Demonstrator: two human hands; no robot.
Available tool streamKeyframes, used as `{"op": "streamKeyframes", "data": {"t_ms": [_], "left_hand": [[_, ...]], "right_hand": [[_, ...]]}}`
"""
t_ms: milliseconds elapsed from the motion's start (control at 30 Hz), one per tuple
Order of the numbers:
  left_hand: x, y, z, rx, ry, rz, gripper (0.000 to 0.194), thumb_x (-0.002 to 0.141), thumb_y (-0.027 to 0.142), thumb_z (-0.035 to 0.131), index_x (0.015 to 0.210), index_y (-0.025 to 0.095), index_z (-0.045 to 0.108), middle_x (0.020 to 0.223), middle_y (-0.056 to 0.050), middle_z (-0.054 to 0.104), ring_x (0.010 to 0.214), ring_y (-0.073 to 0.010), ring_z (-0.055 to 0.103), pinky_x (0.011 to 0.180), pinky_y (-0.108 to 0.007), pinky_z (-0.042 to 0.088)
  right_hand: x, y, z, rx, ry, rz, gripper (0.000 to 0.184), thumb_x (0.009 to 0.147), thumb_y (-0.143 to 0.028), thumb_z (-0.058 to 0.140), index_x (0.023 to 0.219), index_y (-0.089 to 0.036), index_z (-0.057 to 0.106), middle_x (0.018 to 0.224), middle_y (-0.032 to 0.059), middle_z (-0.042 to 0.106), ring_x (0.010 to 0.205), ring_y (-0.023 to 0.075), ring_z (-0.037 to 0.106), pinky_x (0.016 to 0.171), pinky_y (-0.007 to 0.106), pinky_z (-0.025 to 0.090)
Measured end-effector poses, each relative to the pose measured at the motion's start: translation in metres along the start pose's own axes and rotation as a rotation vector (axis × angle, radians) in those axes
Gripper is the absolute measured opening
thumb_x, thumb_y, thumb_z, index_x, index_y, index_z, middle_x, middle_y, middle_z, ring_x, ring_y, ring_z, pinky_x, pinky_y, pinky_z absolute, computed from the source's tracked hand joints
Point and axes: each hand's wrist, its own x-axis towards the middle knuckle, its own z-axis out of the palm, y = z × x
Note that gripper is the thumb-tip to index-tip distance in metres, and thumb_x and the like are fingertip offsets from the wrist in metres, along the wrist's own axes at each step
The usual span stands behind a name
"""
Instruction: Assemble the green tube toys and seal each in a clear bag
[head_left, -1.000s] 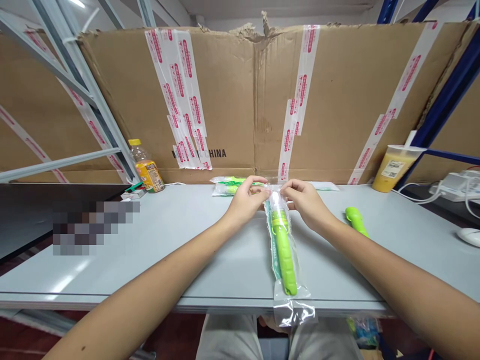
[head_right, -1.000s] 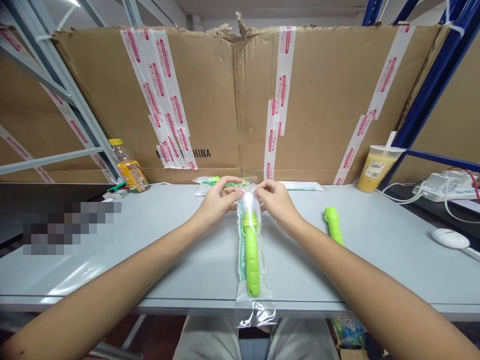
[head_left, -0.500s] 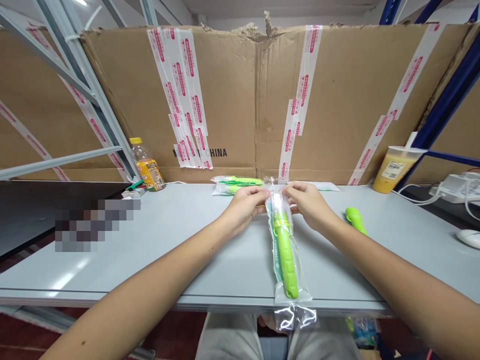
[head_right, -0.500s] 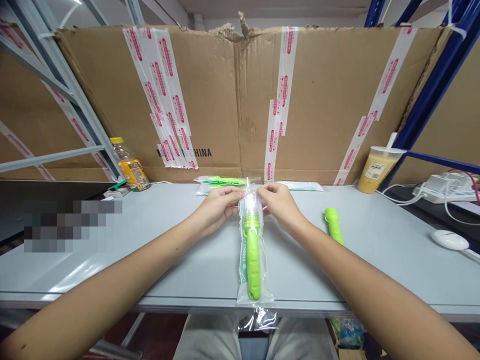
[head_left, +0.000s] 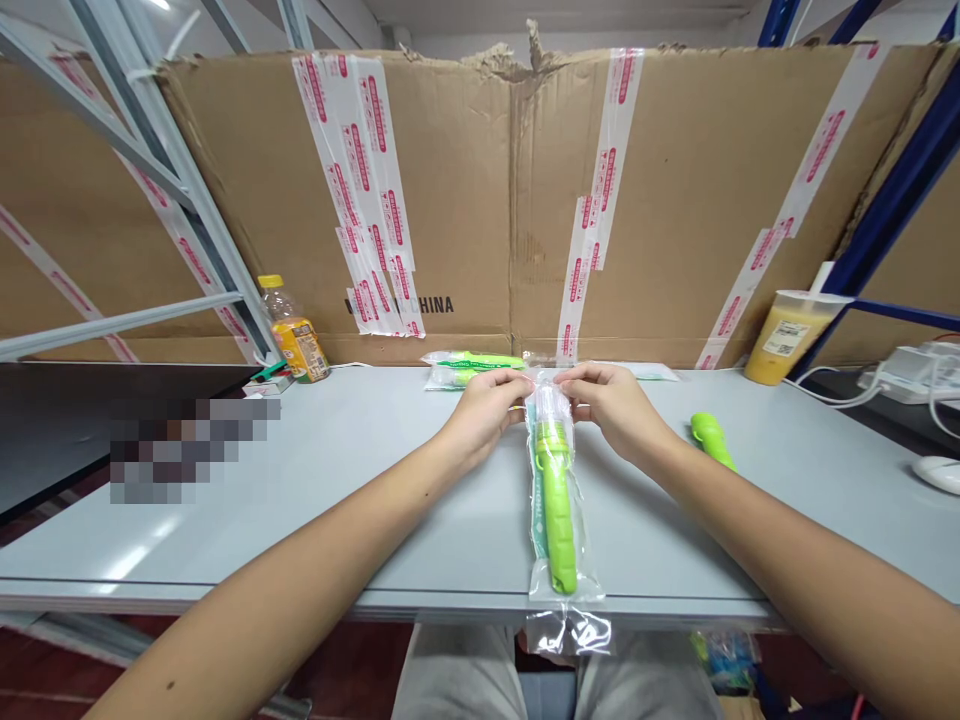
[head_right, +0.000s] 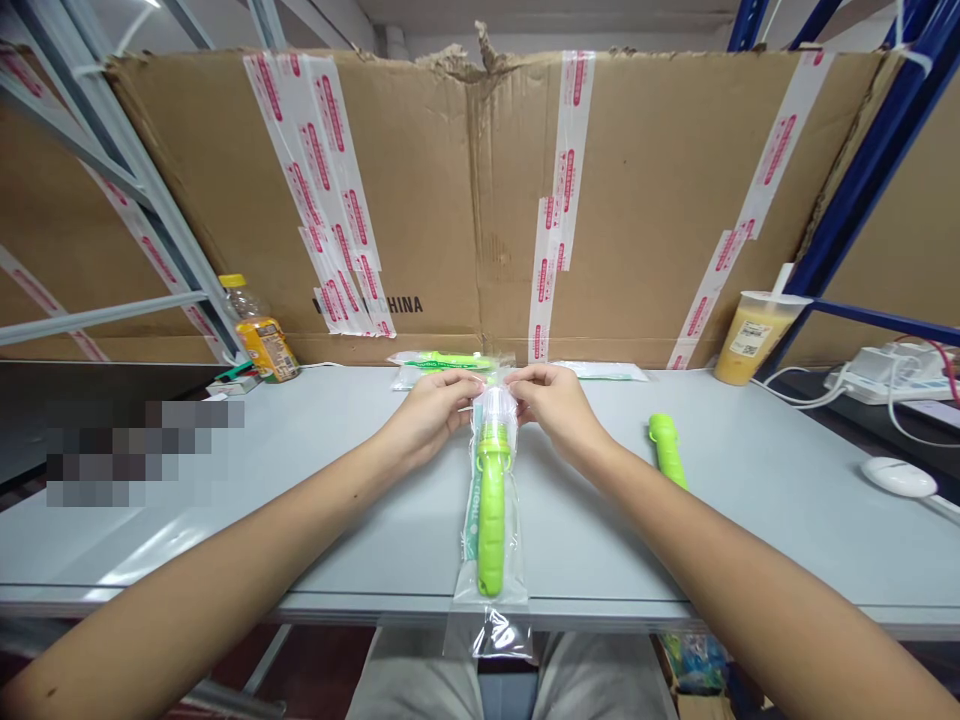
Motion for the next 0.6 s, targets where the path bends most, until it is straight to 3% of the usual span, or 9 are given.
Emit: {"op": "streamKeyframes", "data": {"t_ms": [200, 400, 600], "left_hand": [[-0.0004, 0.0002, -0.0009, 0.057, -0.019, 0.059, 0.01, 0.071, 0.022, 0.075, 0.074, 0.013, 0.072, 0.084, -0.007, 0.07, 0.079, -0.0161, 0.065, 0.078, -0.033, 0.054], [0.0029, -0.0014, -0.0034, 0.04, 0.064, 0.128, 0.011, 0.068, 0.017, 0.076, 0.078, 0.014, 0.075, 0.082, -0.006, 0.07, 0.078, -0.0159, 0.064, 0.08, -0.035, 0.054], [0.0035, -0.0002, -0.0051, 0.01, 0.049, 0.13, 0.015, 0.067, 0.015, 0.076, 0.082, 0.015, 0.077, 0.082, -0.005, 0.07, 0.079, -0.0156, 0.064, 0.082, -0.036, 0.053]], "right_hand": [[-0.0007, 0.0004, -0.0002, 0.008, 0.032, -0.022, 0.008, 0.066, -0.02, 0.068, 0.073, -0.017, 0.067, 0.071, 0.0022, 0.063, 0.066, 0.015, 0.058, 0.057, 0.032, 0.052], [-0.0014, 0.001, 0.0018, 0.067, 0.029, -0.024, 0.009, 0.065, -0.022, 0.074, 0.069, -0.017, 0.067, 0.075, 0.0041, 0.064, 0.068, 0.017, 0.06, 0.054, 0.032, 0.053], [0.0036, 0.0069, -0.0021, 0.163, 0.02, -0.043, 0.011, 0.062, -0.018, 0.077, 0.07, -0.017, 0.068, 0.071, 0.0027, 0.063, 0.062, 0.0151, 0.059, 0.055, 0.033, 0.052]]}}
